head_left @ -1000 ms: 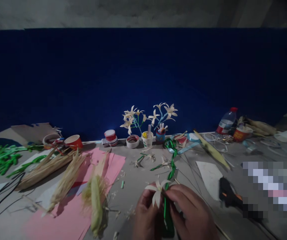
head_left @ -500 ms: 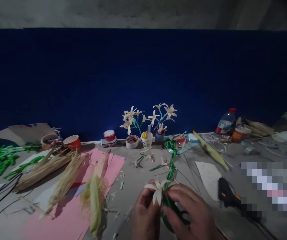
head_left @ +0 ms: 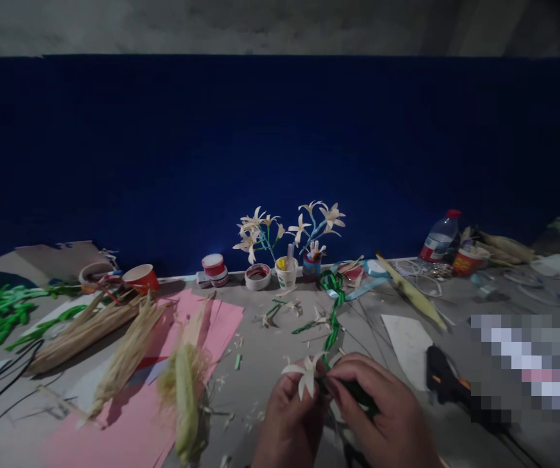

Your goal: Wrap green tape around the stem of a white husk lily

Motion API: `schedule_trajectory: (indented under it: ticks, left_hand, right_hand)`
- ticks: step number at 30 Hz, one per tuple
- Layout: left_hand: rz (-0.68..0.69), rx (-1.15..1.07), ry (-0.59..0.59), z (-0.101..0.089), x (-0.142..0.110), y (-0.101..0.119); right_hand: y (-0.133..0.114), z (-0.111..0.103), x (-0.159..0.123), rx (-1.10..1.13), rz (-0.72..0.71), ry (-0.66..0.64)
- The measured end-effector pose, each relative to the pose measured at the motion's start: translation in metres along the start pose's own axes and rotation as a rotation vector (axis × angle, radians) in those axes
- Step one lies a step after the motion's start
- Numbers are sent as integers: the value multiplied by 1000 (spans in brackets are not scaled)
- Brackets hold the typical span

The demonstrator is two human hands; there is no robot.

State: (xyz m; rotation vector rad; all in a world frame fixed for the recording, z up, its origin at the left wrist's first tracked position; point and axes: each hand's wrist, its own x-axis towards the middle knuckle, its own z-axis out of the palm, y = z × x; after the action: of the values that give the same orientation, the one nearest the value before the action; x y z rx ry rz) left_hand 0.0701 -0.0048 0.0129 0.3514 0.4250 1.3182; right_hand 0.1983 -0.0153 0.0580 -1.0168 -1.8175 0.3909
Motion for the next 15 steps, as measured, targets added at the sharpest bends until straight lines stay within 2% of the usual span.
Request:
schedule_trajectory:
  ticks: [4,10,15]
  left_hand:
    - [-35,-22,-44,-3,1,-2]
    - [-50,-39,58,1,1,-2]
    - [-33,-24,61,3,-1,1]
  right_hand:
    - [-1,-1,0,6,9,22]
    - [1,0,-1,-38,14,39]
    - [0,1,-2,-29,-10,74]
